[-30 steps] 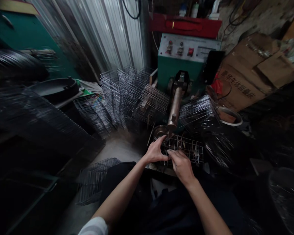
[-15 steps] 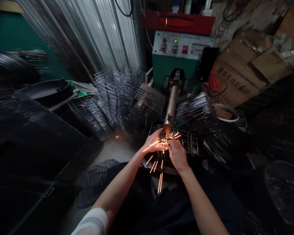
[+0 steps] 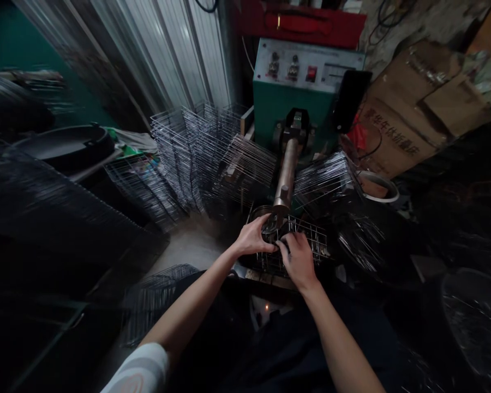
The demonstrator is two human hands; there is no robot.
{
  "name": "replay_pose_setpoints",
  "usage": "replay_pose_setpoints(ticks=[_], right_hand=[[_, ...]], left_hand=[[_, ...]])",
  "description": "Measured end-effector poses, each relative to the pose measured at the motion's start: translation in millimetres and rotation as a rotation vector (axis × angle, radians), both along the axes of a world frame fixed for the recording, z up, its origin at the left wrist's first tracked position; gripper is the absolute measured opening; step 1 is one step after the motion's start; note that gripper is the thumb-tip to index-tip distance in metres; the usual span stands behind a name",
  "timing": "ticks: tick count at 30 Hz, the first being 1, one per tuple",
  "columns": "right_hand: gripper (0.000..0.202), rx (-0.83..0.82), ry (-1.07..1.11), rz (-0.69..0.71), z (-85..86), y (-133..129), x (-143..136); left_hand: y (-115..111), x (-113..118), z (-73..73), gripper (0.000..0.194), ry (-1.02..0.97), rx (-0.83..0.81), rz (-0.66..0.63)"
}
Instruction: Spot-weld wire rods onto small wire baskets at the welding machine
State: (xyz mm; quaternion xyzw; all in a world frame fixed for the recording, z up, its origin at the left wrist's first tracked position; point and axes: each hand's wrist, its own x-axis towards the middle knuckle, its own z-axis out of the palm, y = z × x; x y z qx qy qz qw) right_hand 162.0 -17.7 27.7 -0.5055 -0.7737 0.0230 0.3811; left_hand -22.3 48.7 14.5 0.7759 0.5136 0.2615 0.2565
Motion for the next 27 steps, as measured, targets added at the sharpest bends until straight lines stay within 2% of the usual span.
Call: replay_pose_setpoints(ticks=[5,9,14,19,27], right_hand=[[0.012,0.002,-0.016,-0.021,-0.2,3,1],[0.014,-0.014,-0.057,-0.029,2.3,14,8],[0.016,-0.033,-0.083,-0.004,-2.6,30,17],[0.016,-0.012,-0.068,0.012,-10.4,38,19],[0.019,-0.036,-0.005,0.04,-5.3,39,17]], left_hand=[[6,-1,-3.6,0.107,-0.129,-0.064,-0.047],[18,0,-4.3,0.107,-0.183,-0.127,-0.024],[34,-2,-3.5,0.114,-0.123,-0.09,-0.02],[41,-5,-5.2,0.114,-0.041,-0.021,-0.031],[41,-7,6.1,0.114,0.039,-0.007,-0.056]])
